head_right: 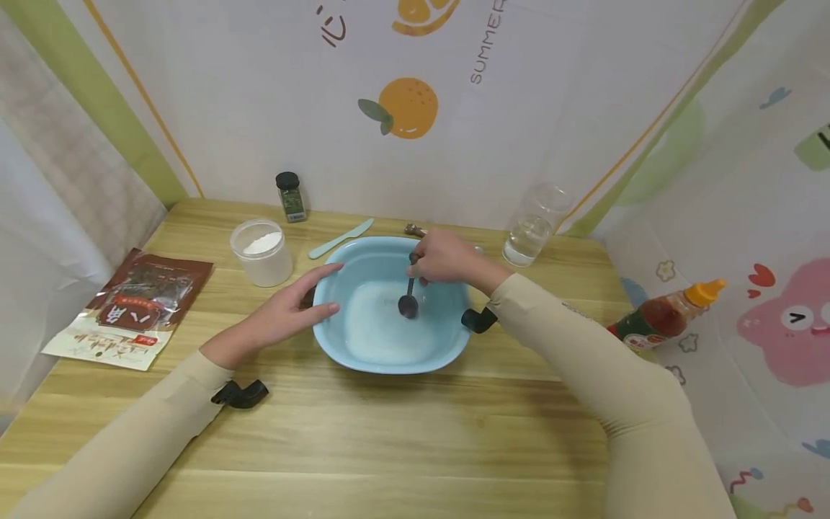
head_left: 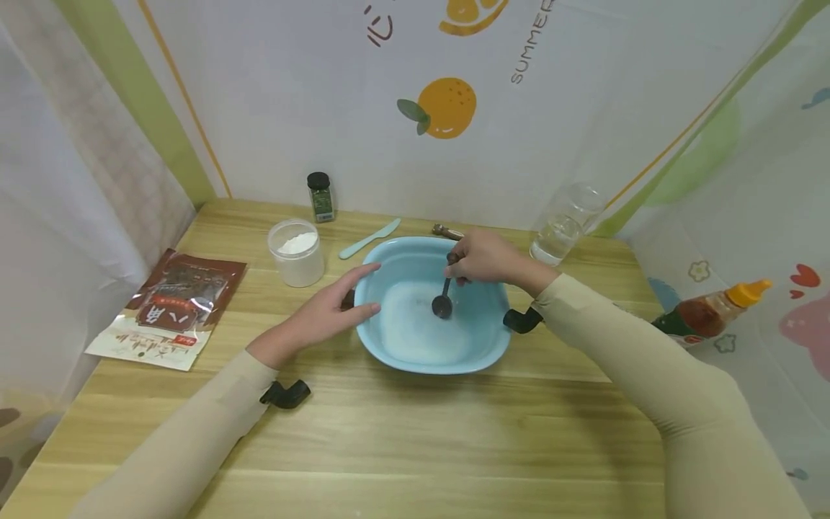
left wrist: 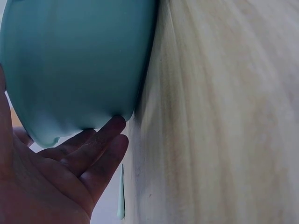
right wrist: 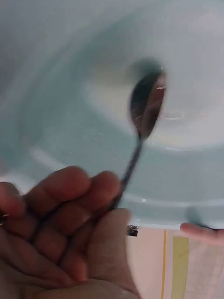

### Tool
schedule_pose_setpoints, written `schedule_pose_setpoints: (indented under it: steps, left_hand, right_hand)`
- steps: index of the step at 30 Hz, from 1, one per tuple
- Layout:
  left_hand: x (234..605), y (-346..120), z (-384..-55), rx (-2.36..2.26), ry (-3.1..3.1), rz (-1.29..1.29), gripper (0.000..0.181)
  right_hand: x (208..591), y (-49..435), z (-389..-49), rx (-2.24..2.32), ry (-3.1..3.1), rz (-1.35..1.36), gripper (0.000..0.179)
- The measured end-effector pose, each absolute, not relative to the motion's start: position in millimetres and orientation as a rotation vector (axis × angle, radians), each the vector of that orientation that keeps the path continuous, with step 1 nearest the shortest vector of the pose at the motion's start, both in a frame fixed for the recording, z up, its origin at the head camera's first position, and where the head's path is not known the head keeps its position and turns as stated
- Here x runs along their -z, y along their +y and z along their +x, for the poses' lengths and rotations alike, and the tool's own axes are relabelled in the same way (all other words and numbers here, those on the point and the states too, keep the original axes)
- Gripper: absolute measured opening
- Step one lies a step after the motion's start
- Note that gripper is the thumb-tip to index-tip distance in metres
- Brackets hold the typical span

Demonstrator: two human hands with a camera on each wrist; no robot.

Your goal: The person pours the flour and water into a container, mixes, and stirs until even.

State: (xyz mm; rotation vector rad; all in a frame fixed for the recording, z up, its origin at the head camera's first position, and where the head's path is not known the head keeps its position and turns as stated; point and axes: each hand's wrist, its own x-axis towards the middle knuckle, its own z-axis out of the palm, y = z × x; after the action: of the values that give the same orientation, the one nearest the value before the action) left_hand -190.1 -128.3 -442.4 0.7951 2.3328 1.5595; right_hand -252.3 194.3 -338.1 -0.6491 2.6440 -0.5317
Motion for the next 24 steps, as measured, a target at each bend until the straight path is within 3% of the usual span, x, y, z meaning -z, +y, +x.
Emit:
schedule_pose_setpoints:
  steps: [9, 17, 24]
  left_hand:
    - [444, -127, -189, -1.565, 2.337, 0.795, 0.077]
    - [442, -125, -190, -1.534, 2.345, 0.787, 0.078]
    - [441, -127, -190, -1.542, 2.349, 0.771, 0.078]
  right_hand:
    - [343, 181, -247, 0.664, 2.468, -0.769, 0.024]
    - [343, 201, -258, 0.570, 2.761, -0.547, 0.031]
    - [341, 193, -254, 0.548, 2.786, -0.541, 0.032]
